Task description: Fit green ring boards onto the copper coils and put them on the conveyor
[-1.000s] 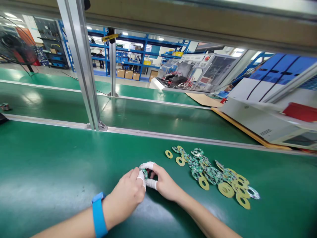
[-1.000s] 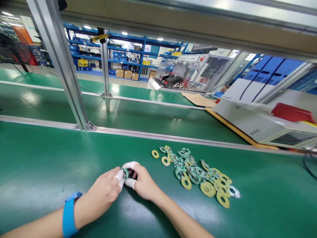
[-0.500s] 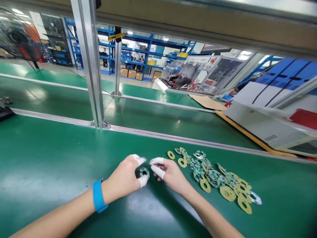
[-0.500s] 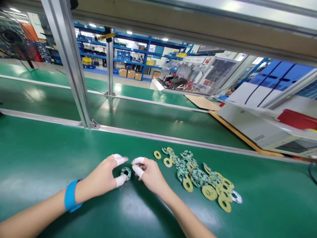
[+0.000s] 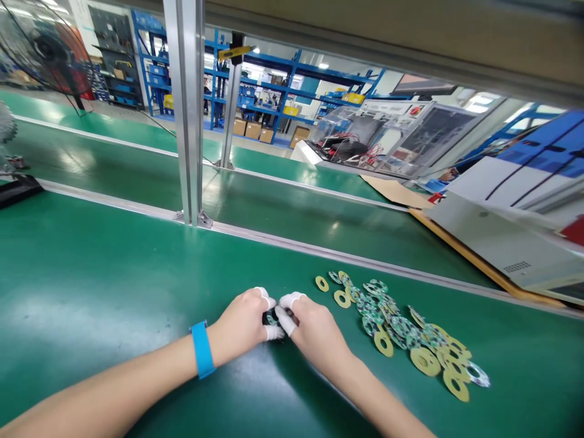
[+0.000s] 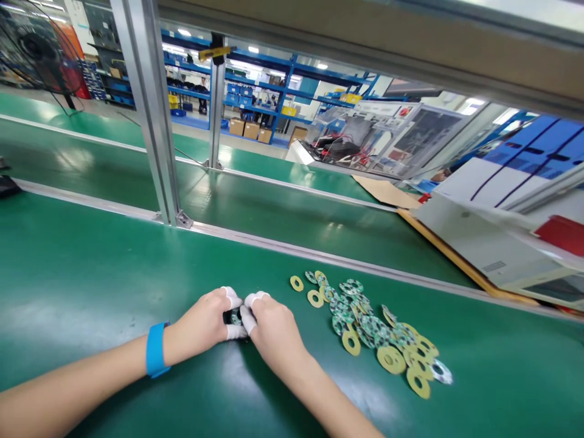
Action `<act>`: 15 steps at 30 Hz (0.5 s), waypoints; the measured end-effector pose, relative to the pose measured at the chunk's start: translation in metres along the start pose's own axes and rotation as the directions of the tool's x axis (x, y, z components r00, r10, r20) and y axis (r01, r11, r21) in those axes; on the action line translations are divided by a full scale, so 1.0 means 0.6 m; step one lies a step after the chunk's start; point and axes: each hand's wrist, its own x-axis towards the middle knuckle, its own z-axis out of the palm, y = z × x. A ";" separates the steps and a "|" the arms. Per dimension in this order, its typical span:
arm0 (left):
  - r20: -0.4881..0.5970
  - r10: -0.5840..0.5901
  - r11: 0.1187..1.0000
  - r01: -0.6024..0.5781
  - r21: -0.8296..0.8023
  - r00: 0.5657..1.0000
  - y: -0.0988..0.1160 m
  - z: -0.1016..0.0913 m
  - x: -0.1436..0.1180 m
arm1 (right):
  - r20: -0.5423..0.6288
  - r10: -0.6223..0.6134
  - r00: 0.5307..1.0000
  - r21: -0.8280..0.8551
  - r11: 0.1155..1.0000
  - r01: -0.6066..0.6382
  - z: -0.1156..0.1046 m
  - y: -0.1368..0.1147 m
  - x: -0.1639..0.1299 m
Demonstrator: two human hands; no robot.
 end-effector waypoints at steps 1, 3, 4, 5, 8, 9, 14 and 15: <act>0.003 -0.002 1.000 0.002 0.009 1.000 0.001 -0.001 0.000 | 0.007 -0.031 1.000 -0.029 0.999 0.031 0.001 -0.001 0.000; 0.009 -0.009 1.000 0.009 0.022 1.000 0.001 -0.003 0.000 | 0.021 -0.080 0.997 -0.057 0.995 0.081 0.002 -0.002 -0.001; 0.010 -0.014 0.999 0.014 0.029 1.000 0.001 -0.003 0.000 | 0.029 -0.094 0.995 -0.060 0.994 0.096 0.003 -0.003 -0.002; 0.004 -0.016 0.999 0.016 0.036 1.000 0.001 -0.001 -0.001 | 0.042 -0.100 0.994 -0.058 0.993 0.102 0.003 -0.004 -0.003; -0.034 0.010 0.999 -0.008 0.051 0.999 -0.005 0.017 -0.007 | 0.090 -0.087 0.992 -0.051 0.994 0.092 0.006 -0.007 -0.005; -0.046 0.025 0.998 -0.023 0.054 0.999 -0.010 0.027 -0.008 | 0.096 -0.080 0.992 -0.057 0.995 0.086 0.007 -0.008 -0.005; -0.106 0.133 0.991 -0.131 0.028 0.985 -0.066 0.036 0.035 | 0.040 -0.014 0.999 -0.106 0.994 0.018 -0.011 -0.005 -0.005; -0.141 0.150 0.988 -0.147 0.037 0.979 -0.079 0.017 0.059 | 0.004 0.011 1.000 -0.098 0.995 -0.011 -0.019 -0.003 -0.008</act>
